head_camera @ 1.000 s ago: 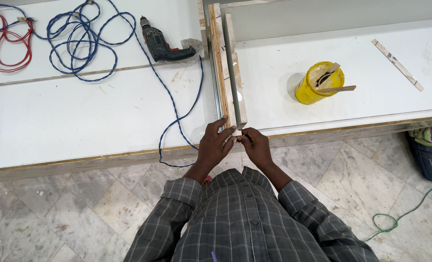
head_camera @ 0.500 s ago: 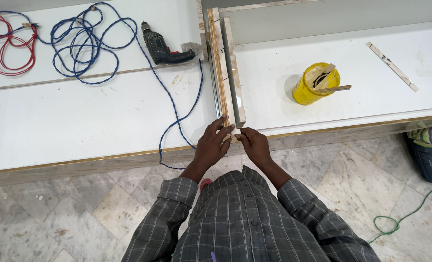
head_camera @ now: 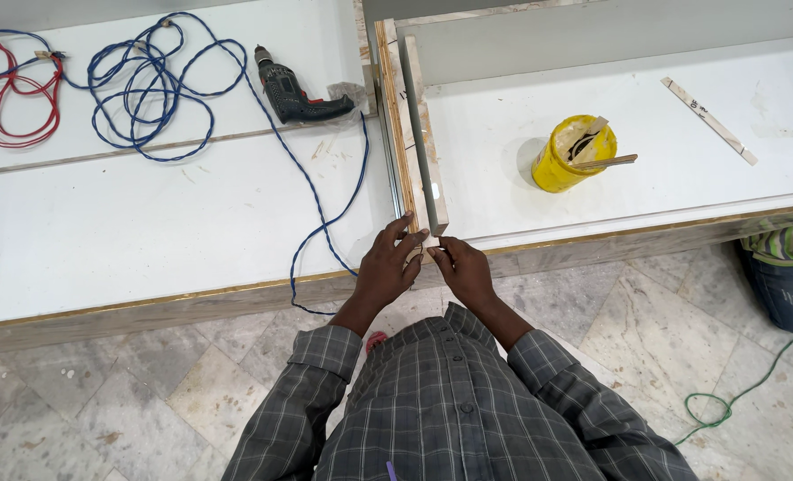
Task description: The person aligns and secures a metal strip along the edge of a white cabinet using their hands. They adjust the strip's position and press it into place while working on a tiled floor with tools and materials nearby.
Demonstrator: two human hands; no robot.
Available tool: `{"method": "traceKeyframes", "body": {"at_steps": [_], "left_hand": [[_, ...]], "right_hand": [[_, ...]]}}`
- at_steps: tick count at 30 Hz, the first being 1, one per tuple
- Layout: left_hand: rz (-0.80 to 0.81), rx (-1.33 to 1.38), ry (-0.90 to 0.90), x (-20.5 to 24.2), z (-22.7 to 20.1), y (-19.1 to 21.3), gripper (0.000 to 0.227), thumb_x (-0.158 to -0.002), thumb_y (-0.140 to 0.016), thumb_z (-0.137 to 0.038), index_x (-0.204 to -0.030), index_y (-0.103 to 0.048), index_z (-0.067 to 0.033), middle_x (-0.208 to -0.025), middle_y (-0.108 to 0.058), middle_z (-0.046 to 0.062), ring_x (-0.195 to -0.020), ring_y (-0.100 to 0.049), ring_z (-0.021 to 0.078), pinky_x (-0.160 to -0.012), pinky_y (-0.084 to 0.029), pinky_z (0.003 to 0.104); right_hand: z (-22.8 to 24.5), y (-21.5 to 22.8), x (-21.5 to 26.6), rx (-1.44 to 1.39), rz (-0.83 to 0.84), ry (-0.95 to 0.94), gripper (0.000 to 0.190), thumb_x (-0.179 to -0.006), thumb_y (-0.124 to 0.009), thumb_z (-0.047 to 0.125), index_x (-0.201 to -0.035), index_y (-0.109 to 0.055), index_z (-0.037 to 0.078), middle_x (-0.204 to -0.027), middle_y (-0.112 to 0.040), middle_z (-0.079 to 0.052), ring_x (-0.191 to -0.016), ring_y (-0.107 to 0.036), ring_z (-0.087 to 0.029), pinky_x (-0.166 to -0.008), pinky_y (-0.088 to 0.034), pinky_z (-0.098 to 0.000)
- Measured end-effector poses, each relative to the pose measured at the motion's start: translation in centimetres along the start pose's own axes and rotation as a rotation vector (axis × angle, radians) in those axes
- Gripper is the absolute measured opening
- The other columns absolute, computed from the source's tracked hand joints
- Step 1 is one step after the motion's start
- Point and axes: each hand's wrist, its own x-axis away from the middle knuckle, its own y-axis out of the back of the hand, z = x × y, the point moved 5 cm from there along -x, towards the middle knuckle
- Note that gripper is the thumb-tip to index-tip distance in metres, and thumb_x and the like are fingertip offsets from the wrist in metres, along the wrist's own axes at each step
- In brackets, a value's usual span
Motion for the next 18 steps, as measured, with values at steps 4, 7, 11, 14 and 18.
{"method": "traceKeyframes", "body": {"at_steps": [4, 7, 11, 14, 18], "left_hand": [[0.009, 0.014, 0.013, 0.0, 0.1, -0.1, 0.051, -0.090, -0.074, -0.019, -0.139, -0.060, -0.0211, -0.156, -0.044, 0.007, -0.126, -0.059, 0.0240, -0.096, -0.058, 0.038], [0.010, 0.021, 0.018, 0.0, 0.1, -0.2, 0.050, -0.091, -0.074, -0.020, -0.139, -0.061, -0.0212, -0.156, -0.044, 0.007, -0.126, -0.060, 0.0240, -0.096, -0.059, 0.038], [0.037, 0.016, 0.032, -0.1, 0.1, -0.2, 0.052, -0.090, -0.075, -0.024, -0.140, -0.061, -0.0207, -0.157, -0.044, 0.008, -0.133, -0.053, 0.0279, -0.103, -0.053, 0.043], [-0.073, -0.183, -0.053, -0.4, -1.0, 0.2, 0.049, -0.082, -0.080, -0.030, -0.128, -0.065, -0.0189, -0.148, -0.047, 0.010, -0.140, -0.041, 0.0355, -0.108, -0.042, 0.053], [-0.108, -0.185, -0.063, -0.7, -1.6, -0.3, 0.043, -0.088, -0.080, -0.033, -0.122, -0.065, -0.0123, -0.147, -0.048, 0.013, -0.145, -0.036, 0.0352, -0.111, -0.038, 0.053]], "right_hand": [[-0.2, 0.0, -0.1, -0.035, -0.079, 0.125, 0.028, -0.103, -0.064, 0.025, -0.117, -0.070, 0.001, -0.096, -0.077, -0.018, -0.080, -0.077, -0.027, -0.066, -0.059, -0.0356], [-0.5, -0.1, 0.1, -0.095, -0.078, 0.127, 0.027, -0.106, -0.061, 0.024, -0.115, -0.069, 0.000, -0.097, -0.077, -0.017, -0.086, -0.078, -0.026, -0.069, -0.060, -0.0351], [-0.7, -0.1, 0.5, -0.416, -0.001, 0.026, 0.031, -0.109, -0.052, 0.025, -0.127, -0.064, 0.001, -0.108, -0.077, -0.015, -0.098, -0.078, -0.022, -0.077, -0.062, -0.0325], [-1.1, 0.2, 1.0, -0.542, -0.020, -0.085, 0.033, -0.108, -0.049, 0.025, -0.130, -0.059, 0.002, -0.112, -0.075, -0.012, -0.097, -0.078, -0.020, -0.078, -0.063, -0.0310], [-2.8, 0.2, 2.2, -0.537, -0.055, -0.179, 0.026, -0.109, -0.051, 0.024, -0.111, -0.060, -0.001, -0.103, -0.076, -0.013, -0.085, -0.077, -0.018, -0.072, -0.062, -0.0312]]}}
